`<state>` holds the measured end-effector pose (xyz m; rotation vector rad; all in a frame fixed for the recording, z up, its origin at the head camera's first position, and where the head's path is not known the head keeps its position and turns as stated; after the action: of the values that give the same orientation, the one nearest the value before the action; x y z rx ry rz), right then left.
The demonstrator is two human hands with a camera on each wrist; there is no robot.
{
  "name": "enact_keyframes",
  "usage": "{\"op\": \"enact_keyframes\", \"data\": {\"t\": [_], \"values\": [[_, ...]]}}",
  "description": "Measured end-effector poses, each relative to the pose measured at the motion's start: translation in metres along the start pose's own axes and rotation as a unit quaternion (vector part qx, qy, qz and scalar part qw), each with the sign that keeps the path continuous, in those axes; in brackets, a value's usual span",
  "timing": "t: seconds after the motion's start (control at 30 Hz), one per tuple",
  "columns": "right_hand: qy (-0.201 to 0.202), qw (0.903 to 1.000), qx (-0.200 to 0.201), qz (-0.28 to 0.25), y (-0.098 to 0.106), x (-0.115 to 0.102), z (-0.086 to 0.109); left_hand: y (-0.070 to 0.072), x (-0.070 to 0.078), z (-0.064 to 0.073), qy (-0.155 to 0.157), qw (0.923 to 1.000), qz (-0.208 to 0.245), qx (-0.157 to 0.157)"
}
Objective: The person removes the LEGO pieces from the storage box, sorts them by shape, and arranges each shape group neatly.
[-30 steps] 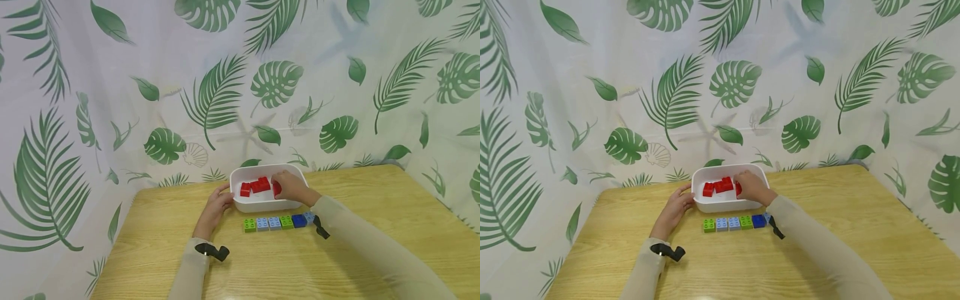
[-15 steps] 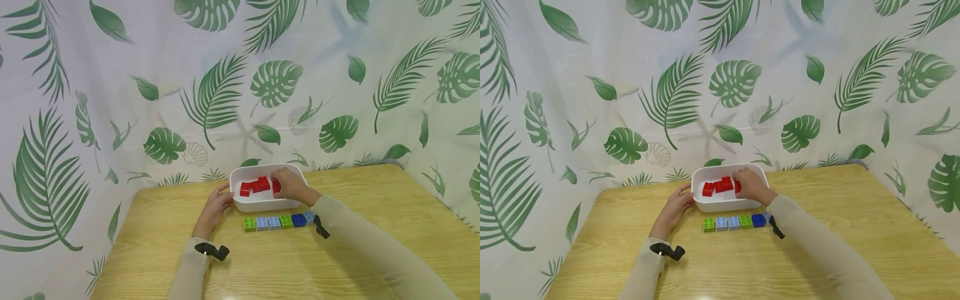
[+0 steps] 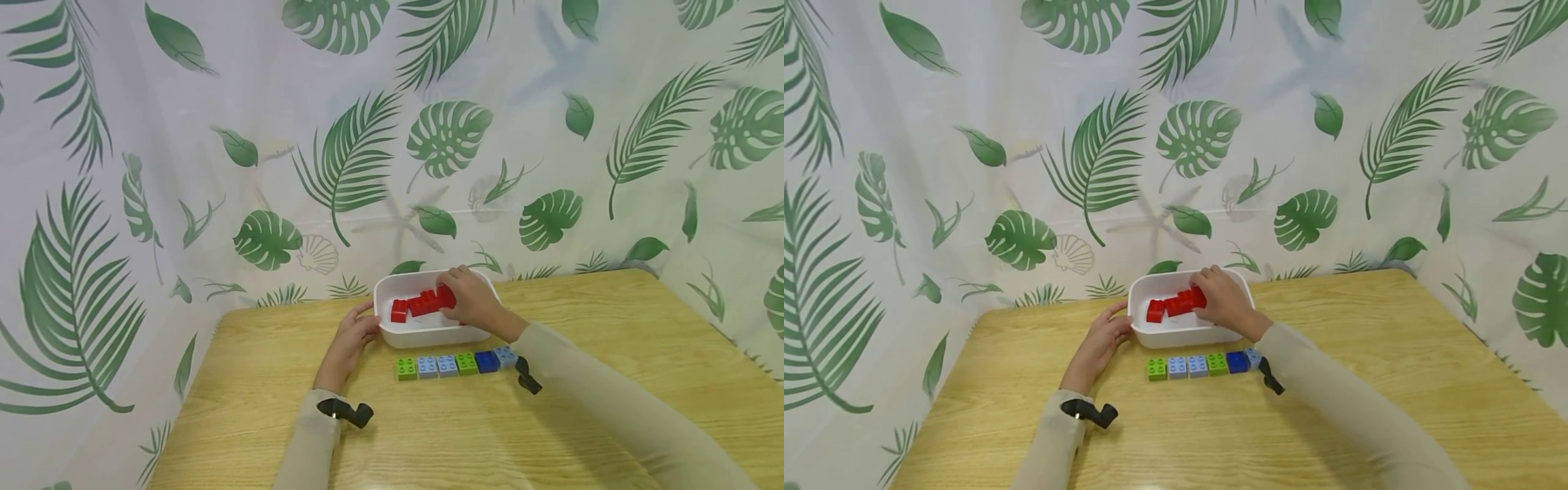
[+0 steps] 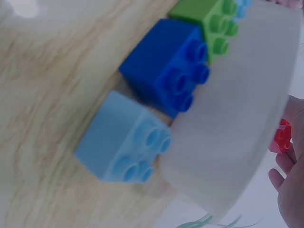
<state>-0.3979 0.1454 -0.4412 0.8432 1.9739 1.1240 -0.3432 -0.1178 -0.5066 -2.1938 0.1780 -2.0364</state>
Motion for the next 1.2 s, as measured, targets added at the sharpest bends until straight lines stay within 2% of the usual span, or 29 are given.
{"op": "enact_keyframes", "data": {"t": [0.17, 0.3, 0.47, 0.63, 0.87, 1.0, 1.2], "values": [[0.023, 0.9982, 0.034, -0.044, 0.011, -0.015, 0.004, 0.000, 0.000, 0.000, -0.003, 1.0000, 0.000, -0.002], [0.074, 0.9925, 0.053, -0.082, 0.020, -0.032, 0.014, 0.001, 0.000, 0.000, -0.003, 1.0000, 0.003, -0.003], [0.123, 0.9873, 0.052, -0.085, 0.023, -0.049, 0.029, 0.001, 0.000, 0.000, -0.004, 1.0000, 0.004, -0.004], [0.131, 0.9859, 0.017, -0.102, 0.024, -0.062, 0.045, 0.000, 0.001, 0.000, -0.005, 1.0000, 0.005, 0.000], [0.122, 0.9816, -0.066, -0.130, 0.020, -0.075, 0.067, 0.001, 0.001, 0.000, -0.004, 1.0000, 0.003, -0.003], [0.120, 0.9810, -0.091, -0.123, 0.013, -0.083, 0.077, 0.001, 0.002, 0.000, -0.001, 1.0000, 0.005, -0.002], [0.144, 0.9773, -0.109, -0.111, 0.003, -0.092, 0.086, 0.001, 0.001, -0.001, -0.002, 0.9999, 0.011, -0.005]]}}
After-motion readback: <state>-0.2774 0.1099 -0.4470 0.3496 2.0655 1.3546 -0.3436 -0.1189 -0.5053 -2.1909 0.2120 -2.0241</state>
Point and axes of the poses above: each hand's wrist, its own z-axis away from the middle knuckle, its own y-axis out of the back of the hand, x = y × z, the point moved 1 cm from there along -z, towards the middle knuckle, and after that the axes turned 9 degrees about -y, right-handed, at the moved point
